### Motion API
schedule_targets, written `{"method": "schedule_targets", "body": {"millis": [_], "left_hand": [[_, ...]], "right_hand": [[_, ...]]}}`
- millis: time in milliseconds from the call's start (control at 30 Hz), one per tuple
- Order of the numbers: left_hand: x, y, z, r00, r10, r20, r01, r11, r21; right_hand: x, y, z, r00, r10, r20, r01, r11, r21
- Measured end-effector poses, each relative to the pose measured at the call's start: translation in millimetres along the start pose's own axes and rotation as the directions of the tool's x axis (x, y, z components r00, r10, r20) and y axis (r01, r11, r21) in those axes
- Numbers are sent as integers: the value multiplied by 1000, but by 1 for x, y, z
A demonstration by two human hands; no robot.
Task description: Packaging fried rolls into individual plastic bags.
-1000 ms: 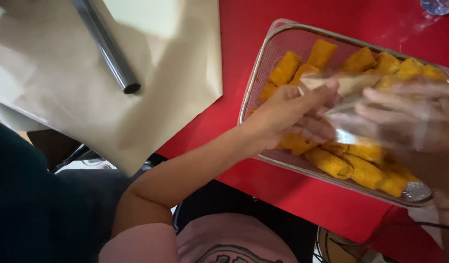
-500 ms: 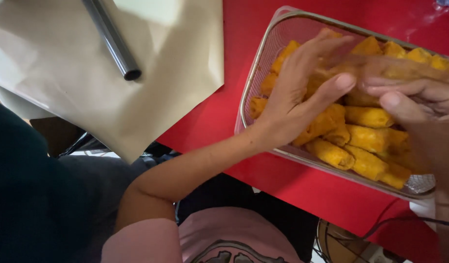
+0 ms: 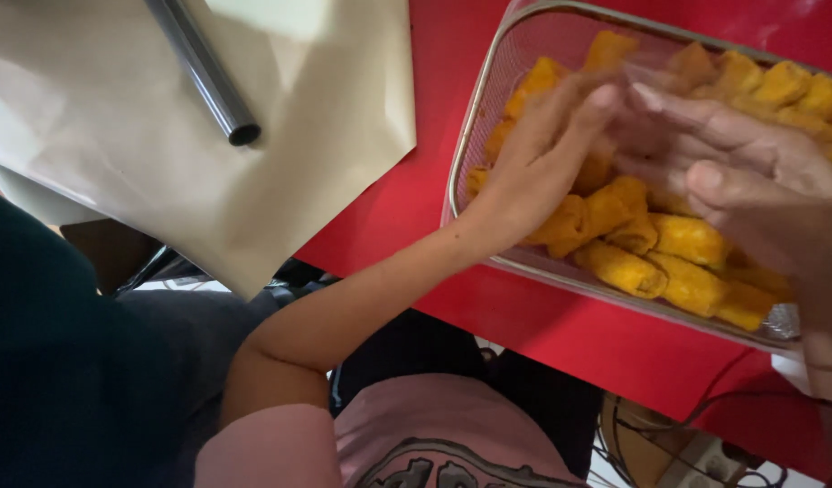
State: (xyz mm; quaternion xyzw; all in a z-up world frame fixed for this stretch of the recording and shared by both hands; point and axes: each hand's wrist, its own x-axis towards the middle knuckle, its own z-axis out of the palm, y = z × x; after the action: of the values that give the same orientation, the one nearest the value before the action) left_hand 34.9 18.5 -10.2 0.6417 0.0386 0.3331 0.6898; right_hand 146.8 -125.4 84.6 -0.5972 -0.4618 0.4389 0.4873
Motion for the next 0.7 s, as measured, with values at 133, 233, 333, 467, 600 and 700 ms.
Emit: {"method": "schedule_targets", "body": {"millis": [133, 233, 333, 467, 600, 700], "left_hand": [[3, 52, 4, 962, -247, -113, 232, 963, -135], [5, 54, 5, 943, -320, -94, 259, 880, -398], [9, 32, -1, 946, -305, -110, 163, 740, -653], [7, 34, -16, 912, -382, -152, 191, 721, -667], [-12, 34, 8, 968, -218, -123, 166, 926, -340], [-9, 54, 22, 955, -255, -150, 130, 817, -561]], "right_hand": [[1, -11, 14, 996, -94, -5, 91, 982, -166], [4, -20, 25, 986, 76, -150, -114, 957, -265], [9, -15, 20, 994, 66, -87, -91, 941, -326], [-12, 10, -7, 987, -150, -53, 116, 906, -407], [-18, 21, -5, 957, -269, -110, 176, 838, -516], [-9, -7, 13, 992, -76, -100, 19, 878, -478]]}}
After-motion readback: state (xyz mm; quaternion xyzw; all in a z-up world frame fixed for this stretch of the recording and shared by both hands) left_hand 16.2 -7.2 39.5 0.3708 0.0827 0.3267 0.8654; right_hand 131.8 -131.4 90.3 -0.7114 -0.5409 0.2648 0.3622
